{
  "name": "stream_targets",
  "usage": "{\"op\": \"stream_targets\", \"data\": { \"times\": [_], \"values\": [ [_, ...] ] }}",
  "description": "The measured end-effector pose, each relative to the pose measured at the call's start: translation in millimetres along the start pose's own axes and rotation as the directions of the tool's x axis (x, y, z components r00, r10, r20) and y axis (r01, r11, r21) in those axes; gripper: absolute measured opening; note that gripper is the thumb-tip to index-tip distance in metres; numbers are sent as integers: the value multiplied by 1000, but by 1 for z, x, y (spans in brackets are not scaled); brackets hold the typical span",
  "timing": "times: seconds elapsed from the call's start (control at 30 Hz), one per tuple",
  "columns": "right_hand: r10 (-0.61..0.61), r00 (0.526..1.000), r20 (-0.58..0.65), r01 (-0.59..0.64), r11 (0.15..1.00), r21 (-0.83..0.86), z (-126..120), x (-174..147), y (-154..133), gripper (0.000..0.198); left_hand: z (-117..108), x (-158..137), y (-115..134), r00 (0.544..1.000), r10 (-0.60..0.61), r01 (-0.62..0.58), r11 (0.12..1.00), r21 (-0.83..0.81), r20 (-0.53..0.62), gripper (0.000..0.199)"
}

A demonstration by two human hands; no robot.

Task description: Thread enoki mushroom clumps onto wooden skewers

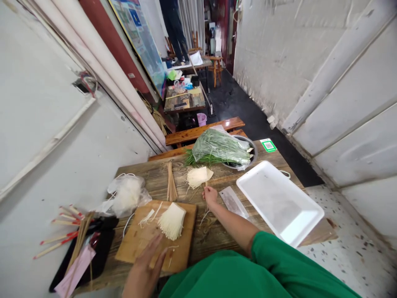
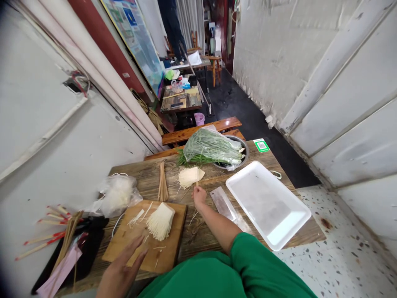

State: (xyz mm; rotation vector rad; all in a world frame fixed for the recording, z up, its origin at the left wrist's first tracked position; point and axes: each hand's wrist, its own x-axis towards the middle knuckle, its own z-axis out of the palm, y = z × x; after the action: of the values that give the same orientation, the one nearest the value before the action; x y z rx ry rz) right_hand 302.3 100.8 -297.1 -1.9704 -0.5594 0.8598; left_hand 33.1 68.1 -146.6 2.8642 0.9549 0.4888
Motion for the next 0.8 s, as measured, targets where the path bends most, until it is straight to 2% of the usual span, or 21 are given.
{"op": "stream_targets", "data": {
  "times": [0.17, 0.27, 0.37, 0.5, 0.57, 0.63, 0.7, 0.8],
  "values": [
    [-14, 990, 141, 59, 946, -320, -18, -14, -5, 26, 11, 4, 13, 1000, 11, -11, 998, -57, 2, 36],
    [-38, 986, 160, 108, 882, -458, -45, -42, 10, 27, 24, 8, 12, 992, -6, 25, 989, -149, 127, 34],
    [-8, 993, 120, 72, 838, -541, -83, -89, 47, 26, 42, 13, 3, 935, -15, 93, 974, -205, 354, 34],
    [151, 986, -67, -161, 802, -576, -132, -184, 115, 25, 75, 37, -12, 827, 29, 87, 980, -179, 561, 34],
    [251, 947, -202, -322, 773, -547, -148, -242, 145, 21, 93, 55, -10, 762, 145, -9, 977, -213, 631, 32],
    [339, 878, -338, -471, 737, -486, -154, -301, 167, 13, 110, 72, 2, 693, 269, -121, 958, -261, 669, 32],
    [410, 800, -437, -582, 707, -401, -149, -355, 178, 10, 122, 84, 22, 628, 352, -215, 936, -281, 694, 37],
    [478, 654, -586, -707, 662, -249, -128, -420, 176, 8, 134, 95, 64, 516, 446, -338, 891, -304, 731, 43]
  ]
}}
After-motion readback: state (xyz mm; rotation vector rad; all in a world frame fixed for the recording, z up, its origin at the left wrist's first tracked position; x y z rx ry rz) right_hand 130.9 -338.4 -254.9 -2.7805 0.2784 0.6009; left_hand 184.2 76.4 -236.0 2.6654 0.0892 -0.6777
